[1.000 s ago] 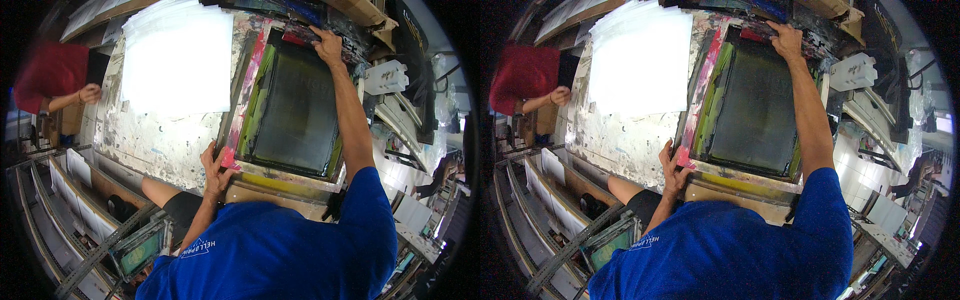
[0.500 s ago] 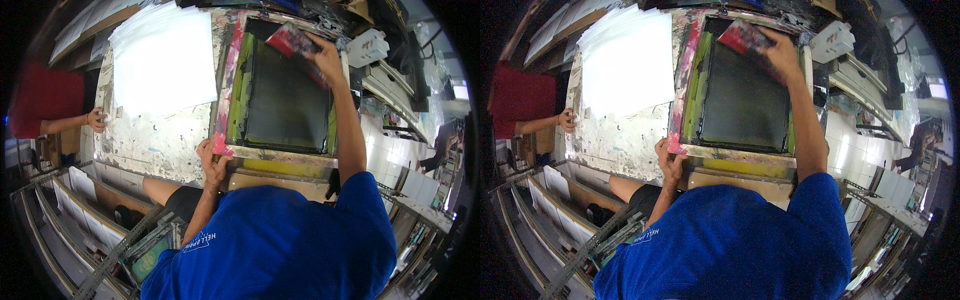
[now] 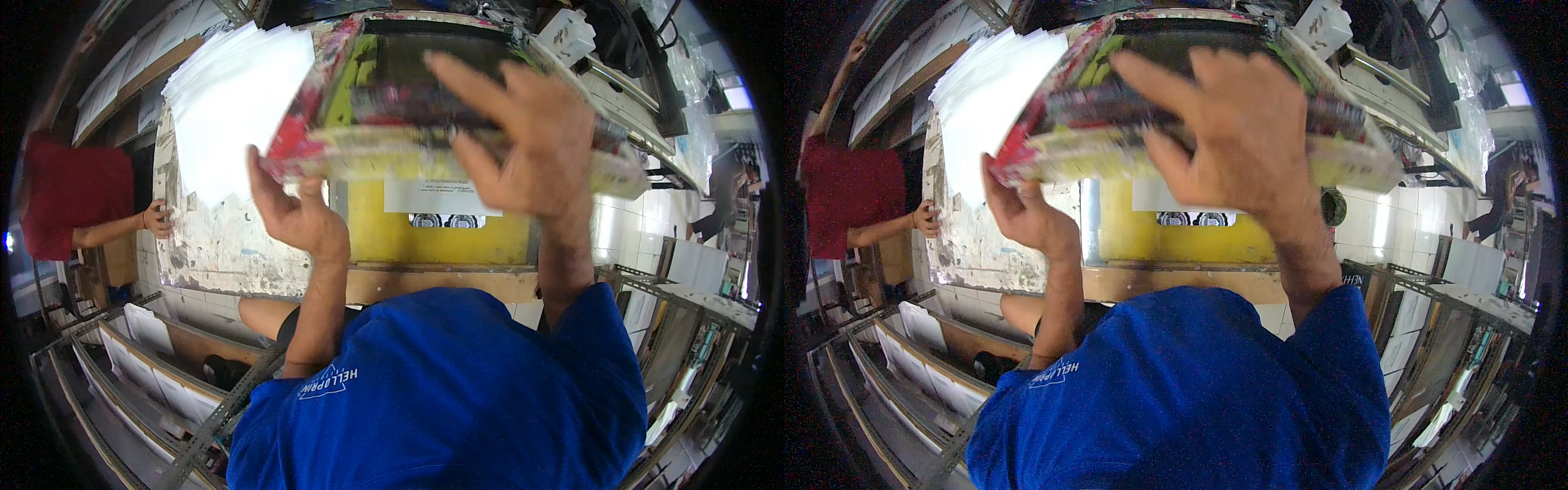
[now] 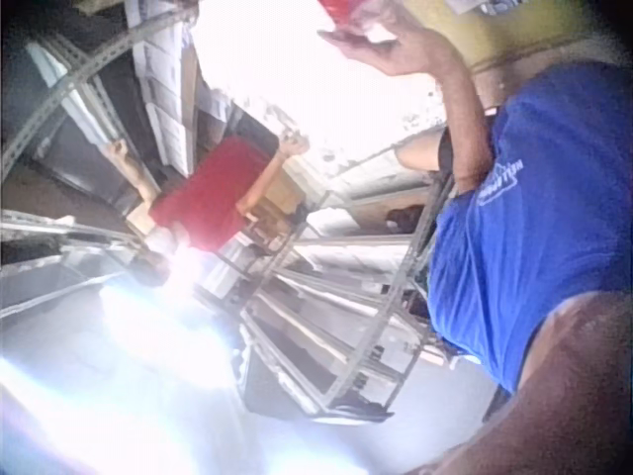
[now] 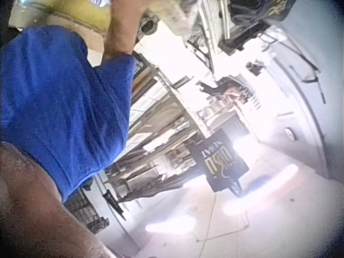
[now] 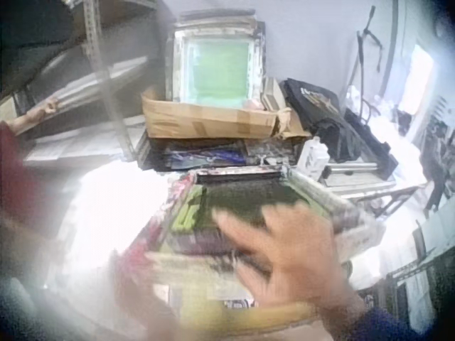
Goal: The person performs screen printing on white bags, using a squeegee to apply ink through a mesh screen onto each bag, then lifting the screen and setting the printed bags aside on a stack.
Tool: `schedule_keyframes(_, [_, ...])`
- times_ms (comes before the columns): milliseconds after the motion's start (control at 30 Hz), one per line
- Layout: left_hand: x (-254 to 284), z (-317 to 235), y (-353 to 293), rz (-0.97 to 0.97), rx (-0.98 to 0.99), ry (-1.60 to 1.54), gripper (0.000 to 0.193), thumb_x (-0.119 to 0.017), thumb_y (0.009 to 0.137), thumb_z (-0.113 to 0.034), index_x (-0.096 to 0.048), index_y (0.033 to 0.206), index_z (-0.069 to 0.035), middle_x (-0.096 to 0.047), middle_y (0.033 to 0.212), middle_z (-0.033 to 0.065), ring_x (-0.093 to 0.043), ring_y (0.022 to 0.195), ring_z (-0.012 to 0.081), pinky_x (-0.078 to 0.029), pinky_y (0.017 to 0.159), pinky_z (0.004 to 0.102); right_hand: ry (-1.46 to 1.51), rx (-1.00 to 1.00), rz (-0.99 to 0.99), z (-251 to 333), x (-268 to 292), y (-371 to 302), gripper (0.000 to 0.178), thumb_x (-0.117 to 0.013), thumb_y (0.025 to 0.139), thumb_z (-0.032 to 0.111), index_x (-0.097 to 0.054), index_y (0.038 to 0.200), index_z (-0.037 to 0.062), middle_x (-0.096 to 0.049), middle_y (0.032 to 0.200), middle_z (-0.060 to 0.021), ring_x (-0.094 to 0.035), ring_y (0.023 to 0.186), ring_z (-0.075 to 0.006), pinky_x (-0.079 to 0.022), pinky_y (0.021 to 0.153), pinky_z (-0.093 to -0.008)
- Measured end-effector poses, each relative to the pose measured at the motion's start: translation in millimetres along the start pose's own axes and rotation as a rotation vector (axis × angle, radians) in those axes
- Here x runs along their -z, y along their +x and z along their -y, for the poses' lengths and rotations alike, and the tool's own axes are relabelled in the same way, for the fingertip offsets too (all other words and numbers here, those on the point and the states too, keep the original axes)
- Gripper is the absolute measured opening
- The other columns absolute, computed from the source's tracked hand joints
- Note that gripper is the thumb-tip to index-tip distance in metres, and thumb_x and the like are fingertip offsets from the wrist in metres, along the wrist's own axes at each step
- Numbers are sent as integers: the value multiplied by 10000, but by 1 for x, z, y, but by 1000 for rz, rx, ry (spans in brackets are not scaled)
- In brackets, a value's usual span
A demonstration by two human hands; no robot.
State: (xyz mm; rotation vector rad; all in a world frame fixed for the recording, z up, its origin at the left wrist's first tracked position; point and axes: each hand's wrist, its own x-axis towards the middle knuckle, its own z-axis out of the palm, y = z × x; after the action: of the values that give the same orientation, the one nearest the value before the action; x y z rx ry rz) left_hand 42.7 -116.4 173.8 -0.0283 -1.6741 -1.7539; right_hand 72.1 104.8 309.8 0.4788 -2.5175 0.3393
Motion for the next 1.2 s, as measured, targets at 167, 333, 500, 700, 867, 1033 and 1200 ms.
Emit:
schedule_keyframes(167, [-66, 58, 51, 12, -28, -281, 457, -664, 994, -234, -511, 1327, 40, -593, 1259, 120, -571, 1106, 197, -470, 946, 316, 101, -5, -34, -54, 13, 68, 475, -692, 750, 235, -743, 1181, 43, -727, 797, -144, -678, 640, -230, -562, 639, -344])
schedule_keyframes(333, [-126, 194, 61, 457, 133, 155, 463, -712, 954, -264, -623, 1338, -22, -655, 1090, 130, -594, 1005, 215, -488, 888, 358, 195, 142, -144, -51, 39, 103, 450, -625, 760, 236, -762, 1103, -21, -760, 865, -213, -695, 673, -286, -587, 737, -379])
schedule_keyframes(500, [-159, 266, 39, 685, -58, 841, 518, -781, 864, -342, -672, 1331, -147, -656, 1199, 152, -604, 1079, 345, -486, 923, 428, 255, 72, -48, -58, 54, 116, 437, -611, 751, 238, -768, 1066, -22, -751, 863, -219, -688, 697, -332, -579, 754, -387])
schedule_keyframes(700, [-173, 265, 37, 719, 129, 737, 263, -819, 834, -280, -776, 1012, -91, -732, 984, 129, -679, 853, 277, -524, 753, 389, 260, 15, 24, -62, 63, 119, 416, -613, 772, 241, -778, 1078, 13, -749, 905, -225, -695, 787, -338, -569, 805, -373])
schedule_keyframes(867, [-163, 248, 40, 583, 166, 427, 190, -795, 858, -191, -750, 939, -26, -730, 768, 107, -650, 670, 190, -496, 653, 329, 146, 86, -166, -66, 38, 119, 411, -631, 805, 257, -768, 1083, -13, -750, 959, -227, -701, 827, -315, -564, 810, -357])
schedule_keyframes(1033, [-118, 216, 60, 362, 318, 118, 220, -763, 888, -168, -723, 935, 44, -719, 764, 100, -629, 675, 171, -499, 678, 316, 331, -31, 207, -65, 70, 142, 412, -646, 828, 259, -757, 1113, -16, -758, 959, -217, -707, 813, -285, -563, 802, -339])
schedule_keyframes(1200, [-11, 231, 73, 196, 298, 243, 161, -712, 919, -79, -710, 949, 79, -698, 808, 81, -601, 755, 116, -491, 708, 270, 353, -48, 50, -56, 54, 138, 409, -685, 836, 251, -746, 1137, -18, -760, 996, -218, -712, 832, -275, -556, 808, -333])
